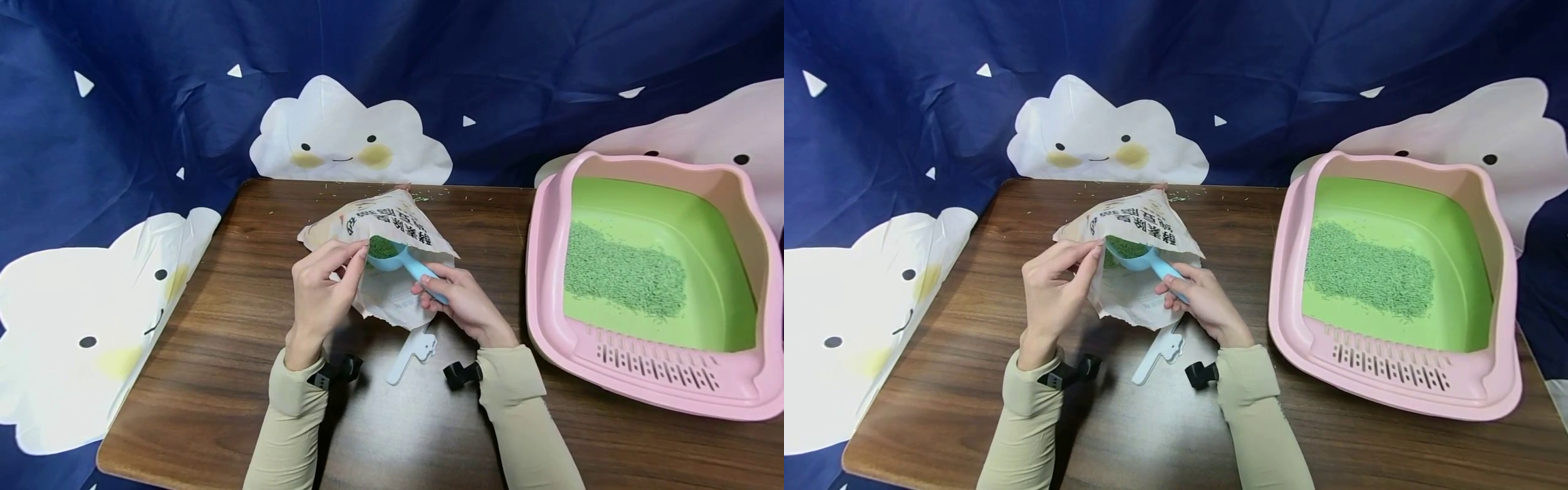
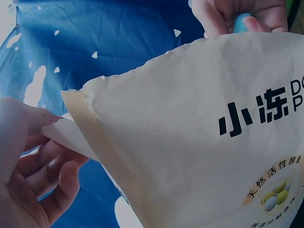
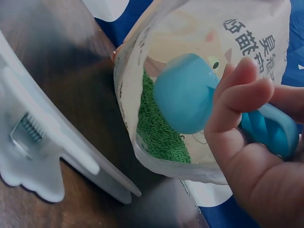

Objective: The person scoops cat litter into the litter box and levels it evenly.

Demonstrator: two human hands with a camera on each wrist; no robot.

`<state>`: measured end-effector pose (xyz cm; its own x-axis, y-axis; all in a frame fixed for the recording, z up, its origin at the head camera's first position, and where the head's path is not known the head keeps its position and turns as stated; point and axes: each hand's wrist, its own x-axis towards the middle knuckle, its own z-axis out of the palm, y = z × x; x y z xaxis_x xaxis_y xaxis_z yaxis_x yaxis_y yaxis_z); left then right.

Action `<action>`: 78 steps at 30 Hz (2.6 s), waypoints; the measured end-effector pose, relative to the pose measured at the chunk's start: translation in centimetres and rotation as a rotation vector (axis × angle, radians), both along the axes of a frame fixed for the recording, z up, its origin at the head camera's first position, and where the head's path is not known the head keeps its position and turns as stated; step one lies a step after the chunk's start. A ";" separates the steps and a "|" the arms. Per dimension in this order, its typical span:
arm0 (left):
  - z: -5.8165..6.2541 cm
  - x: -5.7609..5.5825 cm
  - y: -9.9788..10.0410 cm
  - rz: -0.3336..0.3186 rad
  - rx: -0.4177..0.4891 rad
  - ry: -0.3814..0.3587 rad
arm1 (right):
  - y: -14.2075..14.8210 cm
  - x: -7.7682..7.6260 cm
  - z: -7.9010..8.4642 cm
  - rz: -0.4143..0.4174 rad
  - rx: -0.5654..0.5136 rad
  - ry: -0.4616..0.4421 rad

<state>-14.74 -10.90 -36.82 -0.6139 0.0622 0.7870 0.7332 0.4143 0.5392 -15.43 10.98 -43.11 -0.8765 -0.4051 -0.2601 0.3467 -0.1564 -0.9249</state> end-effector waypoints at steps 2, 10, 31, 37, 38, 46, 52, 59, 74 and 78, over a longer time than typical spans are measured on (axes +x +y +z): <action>0.0 0.0 -0.1 0.000 0.001 0.001 | 0.0 0.0 0.0 0.001 0.002 0.008; 0.0 0.1 -0.1 0.002 -0.001 -0.001 | 0.2 0.2 0.4 0.044 0.011 0.049; 0.1 0.0 0.0 -0.013 0.009 -0.007 | 2.3 1.9 0.8 0.065 0.029 0.057; 0.1 -0.1 0.1 -0.013 0.012 -0.009 | 3.4 2.4 1.3 0.111 0.057 0.105; 0.1 -0.1 0.1 -0.013 0.012 -0.008 | 3.6 2.5 1.4 0.121 0.062 0.117; 0.1 -0.1 0.1 -0.009 0.008 -0.002 | 5.5 3.4 2.5 0.162 0.089 0.188; 0.0 0.0 0.1 -0.009 0.015 -0.006 | 7.0 3.9 3.2 0.189 0.097 0.220; 0.0 0.0 0.0 -0.011 0.021 -0.007 | 8.2 4.2 3.8 0.225 0.101 0.273; -0.1 -0.1 -0.1 -0.016 0.016 -0.010 | 10.0 5.1 4.6 0.236 -0.048 0.323; -0.1 -0.1 -0.1 -0.013 0.012 -0.009 | 10.3 5.2 4.7 0.256 -0.075 0.331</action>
